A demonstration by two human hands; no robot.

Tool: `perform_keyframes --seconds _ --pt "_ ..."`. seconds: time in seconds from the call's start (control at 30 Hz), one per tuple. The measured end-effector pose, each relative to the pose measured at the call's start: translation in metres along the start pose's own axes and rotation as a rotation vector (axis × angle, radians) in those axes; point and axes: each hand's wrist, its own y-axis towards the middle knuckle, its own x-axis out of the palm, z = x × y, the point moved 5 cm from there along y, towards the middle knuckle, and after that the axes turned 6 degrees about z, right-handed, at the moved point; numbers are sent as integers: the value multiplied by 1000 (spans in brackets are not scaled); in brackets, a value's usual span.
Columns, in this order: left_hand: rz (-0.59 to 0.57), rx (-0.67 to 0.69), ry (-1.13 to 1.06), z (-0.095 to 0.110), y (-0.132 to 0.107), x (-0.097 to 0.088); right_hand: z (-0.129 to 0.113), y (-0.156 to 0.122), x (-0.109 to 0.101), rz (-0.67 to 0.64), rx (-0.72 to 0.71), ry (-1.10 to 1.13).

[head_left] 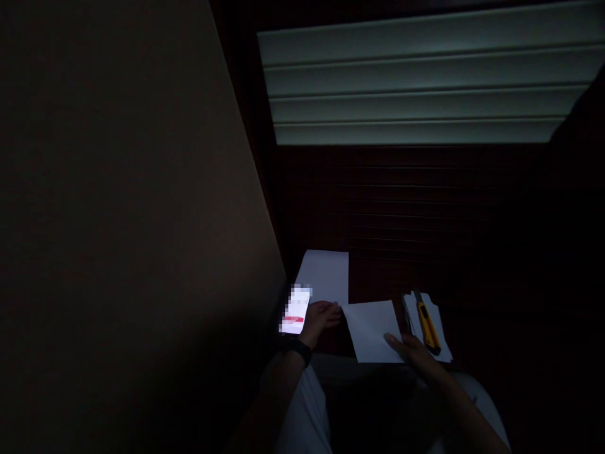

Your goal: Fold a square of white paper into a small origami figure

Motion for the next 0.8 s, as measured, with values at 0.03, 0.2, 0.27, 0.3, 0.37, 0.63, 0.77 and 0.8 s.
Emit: perform_keyframes --seconds 0.03,0.2,0.27,0.3,0.37,0.63,0.77,0.8 --pt "-8 -18 3 -2 -5 4 0 1 -1 24 -11 26" --pt "-191 -148 21 -31 -34 39 7 6 2 175 -26 122" --pt "-201 -112 -6 -39 -37 47 10 7 5 196 -25 150" --pt "-191 -98 -17 -42 -36 49 11 8 6 197 -21 162" --pt "-167 -74 -31 -46 -32 48 13 9 5 189 -16 185" --pt "-192 -70 -3 -47 -20 27 14 18 -4 146 37 295" --pt "-176 -59 -3 -48 -19 22 17 21 -2 173 64 314" --pt "-165 -54 -4 -49 -18 21 17 21 -2 181 66 318"
